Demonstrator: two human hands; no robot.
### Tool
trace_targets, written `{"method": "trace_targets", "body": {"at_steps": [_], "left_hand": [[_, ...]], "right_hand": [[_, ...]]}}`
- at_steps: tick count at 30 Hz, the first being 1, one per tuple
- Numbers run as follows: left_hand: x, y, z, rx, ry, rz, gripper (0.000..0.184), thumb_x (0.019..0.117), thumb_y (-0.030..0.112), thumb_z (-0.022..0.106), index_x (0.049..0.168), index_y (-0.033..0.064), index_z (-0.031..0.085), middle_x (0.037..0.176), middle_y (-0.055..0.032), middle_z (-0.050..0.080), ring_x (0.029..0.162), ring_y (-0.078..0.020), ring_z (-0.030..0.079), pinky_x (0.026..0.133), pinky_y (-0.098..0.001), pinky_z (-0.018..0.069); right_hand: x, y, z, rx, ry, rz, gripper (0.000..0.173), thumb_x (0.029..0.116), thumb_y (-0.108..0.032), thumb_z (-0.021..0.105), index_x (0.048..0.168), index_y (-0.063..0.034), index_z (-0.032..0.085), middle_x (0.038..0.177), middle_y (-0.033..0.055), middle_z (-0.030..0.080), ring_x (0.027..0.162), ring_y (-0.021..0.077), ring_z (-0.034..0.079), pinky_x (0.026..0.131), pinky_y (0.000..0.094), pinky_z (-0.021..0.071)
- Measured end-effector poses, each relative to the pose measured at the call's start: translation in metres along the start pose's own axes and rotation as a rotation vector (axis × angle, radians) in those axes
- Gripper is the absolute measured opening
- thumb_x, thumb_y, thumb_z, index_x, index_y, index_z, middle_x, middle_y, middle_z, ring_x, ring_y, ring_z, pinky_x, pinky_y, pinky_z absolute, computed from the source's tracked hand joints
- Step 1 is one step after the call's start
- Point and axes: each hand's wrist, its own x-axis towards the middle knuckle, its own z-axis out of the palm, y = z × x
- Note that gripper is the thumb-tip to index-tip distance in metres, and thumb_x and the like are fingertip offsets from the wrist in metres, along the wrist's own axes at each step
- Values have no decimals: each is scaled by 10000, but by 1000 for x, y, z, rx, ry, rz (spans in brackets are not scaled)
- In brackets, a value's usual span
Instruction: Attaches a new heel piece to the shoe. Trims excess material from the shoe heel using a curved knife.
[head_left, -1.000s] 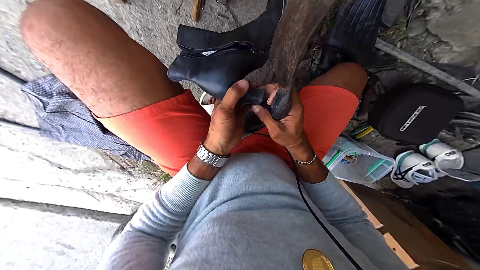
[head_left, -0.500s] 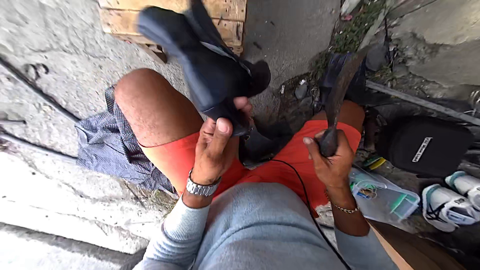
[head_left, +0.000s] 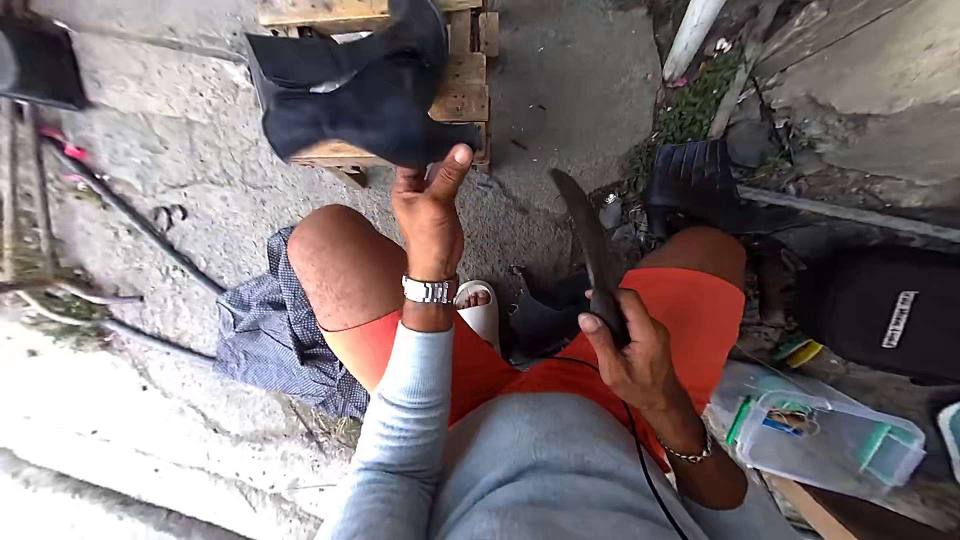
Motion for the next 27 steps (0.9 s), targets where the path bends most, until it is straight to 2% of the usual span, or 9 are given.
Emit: {"method": "trace_targets", "body": {"at_steps": [3, 6, 9, 13, 16, 27], "left_hand": [[-26, -26, 0, 84, 94, -20, 347, 888, 42, 781, 1181, -24, 606, 1081, -139, 719, 1046, -247, 700, 986, -445, 571], [-37, -41, -4, 84, 115, -47, 330, 883, 50, 789, 1170, -28, 646, 1086, -146, 725, 1046, -250, 696, 955, -441, 576], [-39, -37, -5, 86, 78, -3, 314, 928, 54, 745, 1187, -38, 594, 1070, -164, 723, 1047, -283, 709, 1011, -482, 563], [-37, -25, -3, 96, 57, 90, 282, 951, 49, 720, 1186, -16, 577, 1061, -145, 713, 1056, -291, 704, 1036, -528, 551], [-36, -24, -2, 118, 55, 114, 247, 955, 49, 715, 1157, -13, 588, 1040, -139, 720, 1031, -288, 713, 1006, -519, 568], [-39, -20, 7, 43, 89, 129, 235, 937, 21, 728, 1126, -19, 595, 1004, -158, 725, 1005, -301, 725, 1008, -529, 569]], "right_hand": [[0, -7, 8, -115, -30, 94, 488, 1049, -464, 533, 1244, -32, 651, 874, 46, 714, 749, 75, 675, 654, 297, 583], [5, -7, 12, -218, -62, 107, 491, 1068, -469, 481, 1262, -49, 644, 862, 59, 712, 744, 123, 684, 643, 345, 577], [7, -3, 12, -257, -70, 103, 499, 1068, -464, 480, 1287, -44, 637, 880, 76, 720, 754, 157, 694, 650, 384, 579], [10, -8, 9, -279, -57, 75, 489, 1068, -445, 489, 1311, -46, 630, 905, 80, 725, 768, 153, 696, 656, 374, 579], [9, -17, 9, -270, -57, 50, 498, 1068, -441, 491, 1308, -28, 629, 910, 85, 728, 777, 150, 700, 657, 358, 583], [7, -31, 14, -281, -40, 34, 496, 1066, -416, 510, 1320, -4, 621, 909, 86, 731, 776, 136, 700, 656, 337, 585]]}}
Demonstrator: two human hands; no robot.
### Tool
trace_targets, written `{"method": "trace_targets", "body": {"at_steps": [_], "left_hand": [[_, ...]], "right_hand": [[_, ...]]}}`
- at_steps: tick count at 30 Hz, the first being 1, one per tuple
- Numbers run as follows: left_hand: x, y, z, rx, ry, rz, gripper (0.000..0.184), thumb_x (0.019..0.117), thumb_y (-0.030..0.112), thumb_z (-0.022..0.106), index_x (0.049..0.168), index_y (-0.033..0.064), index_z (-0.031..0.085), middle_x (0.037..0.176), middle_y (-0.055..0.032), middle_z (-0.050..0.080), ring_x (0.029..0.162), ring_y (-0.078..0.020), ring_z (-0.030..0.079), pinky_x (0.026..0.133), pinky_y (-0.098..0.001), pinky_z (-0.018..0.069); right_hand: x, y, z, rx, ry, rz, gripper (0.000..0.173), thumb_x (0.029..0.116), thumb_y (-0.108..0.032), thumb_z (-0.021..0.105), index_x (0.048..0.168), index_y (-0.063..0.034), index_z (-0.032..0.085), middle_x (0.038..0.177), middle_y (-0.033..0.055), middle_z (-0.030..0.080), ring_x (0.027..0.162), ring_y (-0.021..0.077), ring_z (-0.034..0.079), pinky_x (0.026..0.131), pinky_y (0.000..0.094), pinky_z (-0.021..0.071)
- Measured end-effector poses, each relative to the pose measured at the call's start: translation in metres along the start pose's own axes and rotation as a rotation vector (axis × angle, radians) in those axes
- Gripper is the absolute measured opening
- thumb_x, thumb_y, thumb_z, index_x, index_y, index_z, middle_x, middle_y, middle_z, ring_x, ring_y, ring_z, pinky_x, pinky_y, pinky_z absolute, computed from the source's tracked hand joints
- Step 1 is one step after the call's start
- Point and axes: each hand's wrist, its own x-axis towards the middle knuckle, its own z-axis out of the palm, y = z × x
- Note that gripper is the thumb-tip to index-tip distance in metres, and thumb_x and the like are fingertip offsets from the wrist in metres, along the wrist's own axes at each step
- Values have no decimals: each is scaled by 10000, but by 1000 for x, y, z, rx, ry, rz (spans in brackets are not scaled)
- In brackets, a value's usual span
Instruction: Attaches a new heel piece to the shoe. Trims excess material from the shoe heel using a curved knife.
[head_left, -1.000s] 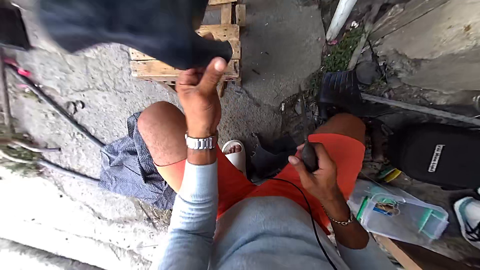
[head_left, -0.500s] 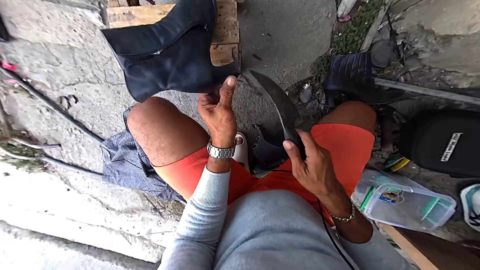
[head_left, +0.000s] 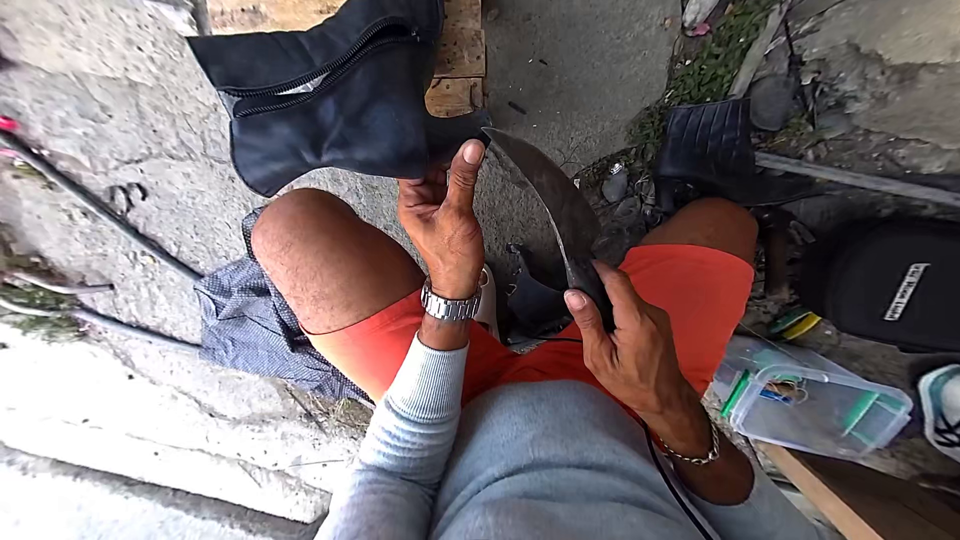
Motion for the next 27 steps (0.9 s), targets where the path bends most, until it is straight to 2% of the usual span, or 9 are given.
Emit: {"method": "trace_targets", "body": {"at_steps": [4, 11, 16, 20, 22, 24, 27], "left_hand": [[0, 2, 8, -51, 48, -12, 242, 917, 17, 748, 1105, -24, 602, 983, -164, 717, 991, -305, 721, 1004, -543, 566], [-1, 12, 20, -104, 105, -35, 192, 929, 17, 733, 1067, -4, 600, 930, -138, 707, 922, -274, 727, 966, -494, 589], [-12, 23, 17, -60, 18, -101, 185, 985, 104, 690, 1148, 76, 607, 1061, -71, 715, 1063, -226, 711, 1035, -441, 562], [-11, 25, 16, -59, 19, -97, 190, 980, 94, 695, 1145, 70, 604, 1057, -77, 714, 1055, -222, 714, 1028, -428, 567], [-7, 23, 17, -58, 47, -80, 190, 967, 77, 707, 1120, 50, 598, 1014, -91, 710, 1006, -221, 717, 1003, -430, 576], [1, 19, 20, -86, 96, -43, 183, 939, 29, 726, 1062, -4, 595, 936, -136, 699, 925, -256, 715, 969, -474, 581], [3, 17, 19, -79, 85, -36, 200, 933, 25, 732, 1071, -9, 591, 942, -141, 702, 942, -263, 716, 992, -493, 572]], "right_hand": [[-1, -3, 3, -5, 38, -9, 497, 1062, -408, 522, 1314, 8, 622, 911, 91, 733, 777, 132, 703, 647, 325, 585], [0, -4, 10, -16, 82, -32, 513, 1049, -405, 552, 1307, 34, 620, 913, 107, 738, 783, 152, 713, 652, 338, 592], [2, -7, 16, -24, 99, -53, 510, 1046, -392, 563, 1302, 46, 620, 909, 112, 741, 784, 156, 717, 659, 336, 592], [3, -9, 18, -42, 110, -53, 518, 1045, -399, 562, 1293, 52, 622, 895, 110, 742, 771, 163, 718, 644, 343, 588], [3, -9, 19, -49, 114, -48, 521, 1041, -404, 568, 1289, 52, 621, 884, 110, 739, 769, 165, 718, 639, 345, 588], [3, -9, 19, -55, 118, -46, 519, 1040, -400, 571, 1292, 51, 623, 874, 110, 737, 760, 165, 715, 633, 345, 587], [3, -8, 18, -75, 116, -39, 518, 1044, -406, 559, 1285, 47, 631, 855, 104, 733, 742, 167, 710, 621, 344, 579]]}}
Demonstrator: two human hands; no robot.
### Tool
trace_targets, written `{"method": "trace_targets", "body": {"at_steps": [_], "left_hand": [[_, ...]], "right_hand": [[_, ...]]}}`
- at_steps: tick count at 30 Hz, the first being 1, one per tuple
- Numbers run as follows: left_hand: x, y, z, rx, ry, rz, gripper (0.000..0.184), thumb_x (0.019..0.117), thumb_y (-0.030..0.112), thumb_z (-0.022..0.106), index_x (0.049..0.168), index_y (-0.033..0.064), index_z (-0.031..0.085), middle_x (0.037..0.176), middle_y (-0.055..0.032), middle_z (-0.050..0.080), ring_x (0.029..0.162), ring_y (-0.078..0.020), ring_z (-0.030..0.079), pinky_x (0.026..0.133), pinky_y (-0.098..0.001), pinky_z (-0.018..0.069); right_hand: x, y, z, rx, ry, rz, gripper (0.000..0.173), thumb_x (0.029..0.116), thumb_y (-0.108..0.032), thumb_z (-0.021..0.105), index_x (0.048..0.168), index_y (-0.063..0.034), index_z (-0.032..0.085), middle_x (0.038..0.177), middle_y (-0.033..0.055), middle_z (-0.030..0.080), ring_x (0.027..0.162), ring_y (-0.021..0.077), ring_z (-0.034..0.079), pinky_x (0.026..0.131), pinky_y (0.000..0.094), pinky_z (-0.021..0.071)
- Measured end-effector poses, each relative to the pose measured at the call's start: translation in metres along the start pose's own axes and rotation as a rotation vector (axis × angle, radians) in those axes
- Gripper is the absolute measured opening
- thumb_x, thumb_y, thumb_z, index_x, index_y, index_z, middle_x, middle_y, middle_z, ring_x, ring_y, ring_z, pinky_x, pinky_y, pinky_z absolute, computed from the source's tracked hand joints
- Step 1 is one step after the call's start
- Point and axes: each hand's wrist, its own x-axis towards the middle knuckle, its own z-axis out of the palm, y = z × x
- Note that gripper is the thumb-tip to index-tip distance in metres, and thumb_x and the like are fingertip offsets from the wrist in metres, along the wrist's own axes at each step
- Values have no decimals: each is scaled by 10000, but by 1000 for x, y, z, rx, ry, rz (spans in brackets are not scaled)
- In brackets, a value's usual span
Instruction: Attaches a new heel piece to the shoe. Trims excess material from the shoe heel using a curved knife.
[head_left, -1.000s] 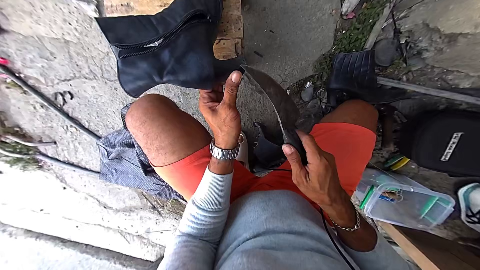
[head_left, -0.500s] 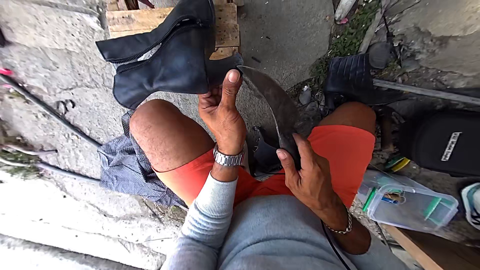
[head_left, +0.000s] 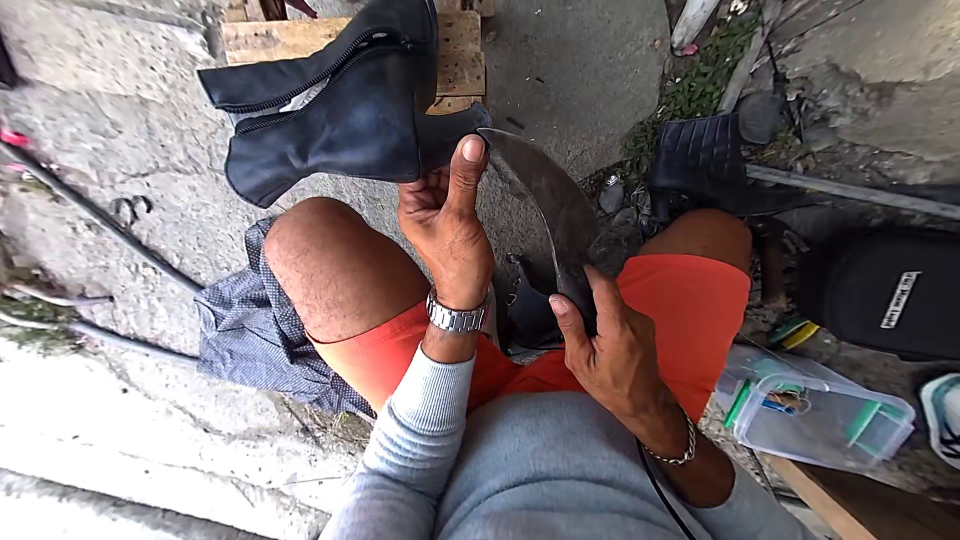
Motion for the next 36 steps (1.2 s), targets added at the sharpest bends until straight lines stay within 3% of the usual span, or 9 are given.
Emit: {"method": "trace_targets", "body": {"at_steps": [13, 25, 36], "left_hand": [[2, -1, 0, 28, -41, 20, 211, 948, 33, 717, 1105, -20, 585, 988, -159, 706, 989, -286, 713, 1013, -521, 559], [3, -6, -6, 60, -72, 45, 217, 945, 34, 723, 1100, -27, 583, 971, -161, 707, 971, -299, 720, 997, -537, 572], [4, -9, -4, 40, -64, 56, 211, 948, 21, 714, 1099, -27, 575, 961, -158, 708, 966, -291, 722, 992, -537, 574]], "right_hand": [[5, -6, -3, 48, -18, 13, 500, 1049, -396, 548, 1307, 26, 618, 843, 74, 721, 722, 132, 687, 611, 323, 569], [12, -12, -38, 10, -124, 54, 479, 1058, -425, 513, 1293, -26, 637, 815, 44, 696, 681, 108, 648, 581, 313, 535], [13, -18, -30, -14, -103, 56, 494, 1057, -415, 514, 1312, -7, 626, 824, 54, 702, 680, 115, 649, 585, 320, 537]]}}
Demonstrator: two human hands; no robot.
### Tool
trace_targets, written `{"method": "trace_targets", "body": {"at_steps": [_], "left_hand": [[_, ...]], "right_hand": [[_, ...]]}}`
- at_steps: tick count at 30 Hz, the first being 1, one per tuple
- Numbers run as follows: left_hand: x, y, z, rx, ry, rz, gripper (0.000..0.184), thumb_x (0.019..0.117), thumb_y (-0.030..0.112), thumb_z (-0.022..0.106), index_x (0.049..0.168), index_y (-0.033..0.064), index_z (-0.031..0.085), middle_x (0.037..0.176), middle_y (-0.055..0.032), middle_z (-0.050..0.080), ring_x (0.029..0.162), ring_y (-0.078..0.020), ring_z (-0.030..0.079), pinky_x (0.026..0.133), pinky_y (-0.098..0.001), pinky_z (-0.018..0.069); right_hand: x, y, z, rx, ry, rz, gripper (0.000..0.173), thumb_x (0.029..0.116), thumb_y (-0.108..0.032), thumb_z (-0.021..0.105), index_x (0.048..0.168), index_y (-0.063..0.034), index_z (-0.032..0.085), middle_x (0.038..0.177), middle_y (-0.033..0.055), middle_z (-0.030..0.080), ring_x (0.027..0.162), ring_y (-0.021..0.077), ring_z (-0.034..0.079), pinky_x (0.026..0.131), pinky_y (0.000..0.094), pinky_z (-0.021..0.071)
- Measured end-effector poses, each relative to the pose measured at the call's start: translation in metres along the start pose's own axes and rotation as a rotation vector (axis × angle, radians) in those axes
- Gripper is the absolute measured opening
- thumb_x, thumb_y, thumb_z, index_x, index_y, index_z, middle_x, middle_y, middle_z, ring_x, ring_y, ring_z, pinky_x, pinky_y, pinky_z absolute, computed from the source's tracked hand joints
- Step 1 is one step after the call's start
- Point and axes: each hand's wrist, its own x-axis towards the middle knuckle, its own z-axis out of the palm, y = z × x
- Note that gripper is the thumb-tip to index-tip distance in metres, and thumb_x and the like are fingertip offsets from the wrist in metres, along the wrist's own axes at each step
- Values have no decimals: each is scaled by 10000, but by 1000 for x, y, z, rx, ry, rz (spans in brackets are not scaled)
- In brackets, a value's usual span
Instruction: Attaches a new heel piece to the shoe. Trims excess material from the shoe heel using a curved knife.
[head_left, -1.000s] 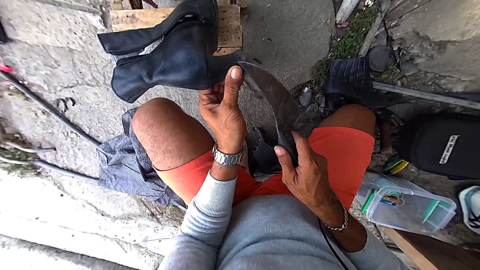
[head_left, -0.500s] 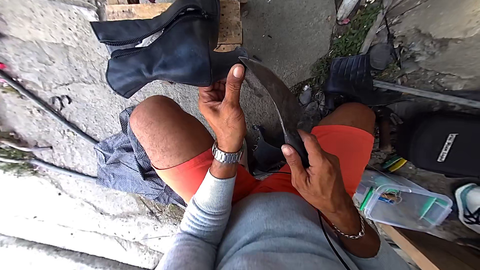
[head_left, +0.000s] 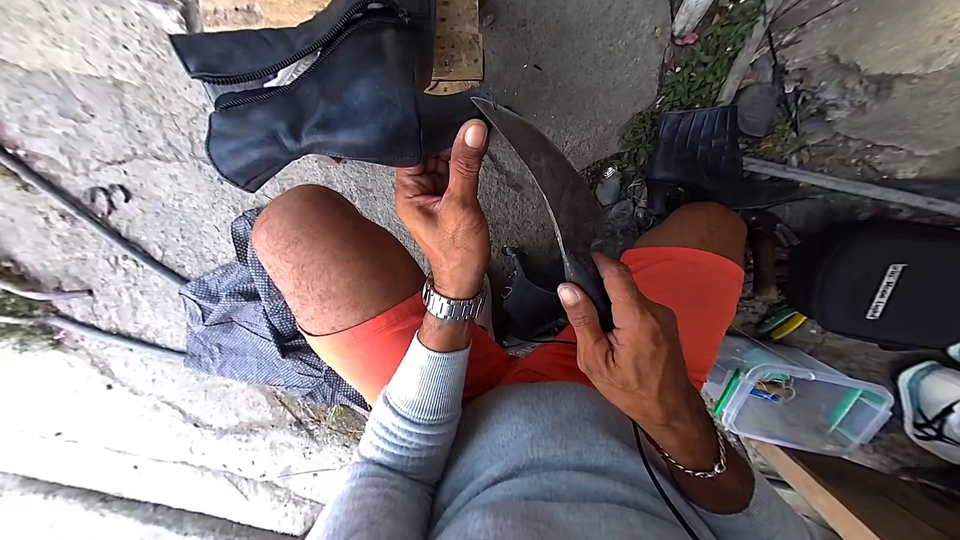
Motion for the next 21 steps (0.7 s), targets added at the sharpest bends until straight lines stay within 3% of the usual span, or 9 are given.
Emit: {"method": "trace_targets", "body": {"at_steps": [15, 21], "left_hand": [[4, -4, -7, 32, -46, 17, 220, 955, 22, 704, 1114, -21, 558, 964, -148, 708, 967, -290, 723, 999, -548, 569], [5, -8, -13, 68, -90, 46, 218, 953, 14, 704, 1115, -21, 562, 974, -147, 711, 977, -292, 726, 985, -543, 581]], "right_hand": [[9, -6, -18, -40, -65, 11, 494, 1061, -439, 484, 1294, -32, 636, 753, 25, 643, 616, 116, 586, 526, 325, 479], [16, -4, -40, -60, -143, 27, 480, 1059, -478, 458, 1277, -102, 661, 724, -6, 619, 583, 104, 559, 496, 332, 450]]}}
